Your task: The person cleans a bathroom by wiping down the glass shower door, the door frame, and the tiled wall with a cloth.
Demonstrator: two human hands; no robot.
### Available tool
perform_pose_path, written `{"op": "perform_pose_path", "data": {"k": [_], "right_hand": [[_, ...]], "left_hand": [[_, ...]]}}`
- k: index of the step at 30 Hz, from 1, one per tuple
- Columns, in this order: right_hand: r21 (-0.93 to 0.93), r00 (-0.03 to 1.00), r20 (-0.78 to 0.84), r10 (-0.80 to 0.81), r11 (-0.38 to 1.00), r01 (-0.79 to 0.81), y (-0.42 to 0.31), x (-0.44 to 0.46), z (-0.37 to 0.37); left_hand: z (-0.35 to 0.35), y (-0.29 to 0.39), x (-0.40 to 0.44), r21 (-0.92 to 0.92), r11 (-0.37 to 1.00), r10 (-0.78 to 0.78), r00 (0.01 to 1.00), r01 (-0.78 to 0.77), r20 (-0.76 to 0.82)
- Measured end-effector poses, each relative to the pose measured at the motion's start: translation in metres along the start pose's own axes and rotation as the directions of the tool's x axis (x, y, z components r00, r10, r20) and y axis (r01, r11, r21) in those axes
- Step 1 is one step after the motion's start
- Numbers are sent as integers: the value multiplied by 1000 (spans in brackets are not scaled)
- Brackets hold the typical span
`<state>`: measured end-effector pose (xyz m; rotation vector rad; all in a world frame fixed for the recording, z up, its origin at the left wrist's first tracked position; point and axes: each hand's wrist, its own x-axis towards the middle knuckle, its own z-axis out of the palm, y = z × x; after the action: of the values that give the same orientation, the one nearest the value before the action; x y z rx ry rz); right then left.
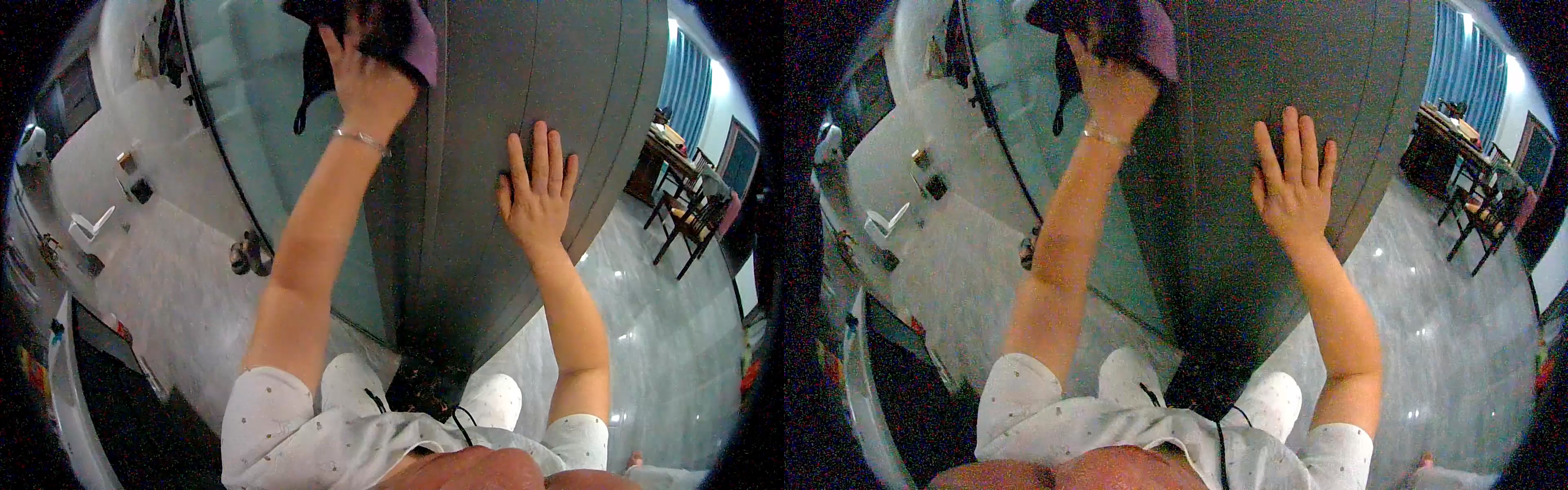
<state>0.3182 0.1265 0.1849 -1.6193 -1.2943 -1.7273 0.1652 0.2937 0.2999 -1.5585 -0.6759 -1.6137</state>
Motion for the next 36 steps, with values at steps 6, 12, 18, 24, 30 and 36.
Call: {"op": "perform_pose_path", "data": {"k": [6,12,18,24,30,36], "right_hand": [[17,998,42,51,999,-52,-1,-7,-4],[35,999,25,29,999,-30,0,-11,-1],[21,999,24,31,999,-32,-3,-7,2],[248,999,-22,39,968,-32,5,-10,-2],[361,1000,9,29,932,-30,15,-12,-8],[313,986,136,-94,948,48,22,-24,-15]], "left_hand": [[-3,37,-64,-184,983,62,980,-27,188],[-10,66,-124,-599,779,-22,963,185,268],[16,81,-234,-676,633,130,809,377,573],[11,81,-126,-701,690,102,935,180,340],[24,98,-14,-631,775,54,992,33,118],[19,120,89,-440,896,124,985,-60,119]]}}
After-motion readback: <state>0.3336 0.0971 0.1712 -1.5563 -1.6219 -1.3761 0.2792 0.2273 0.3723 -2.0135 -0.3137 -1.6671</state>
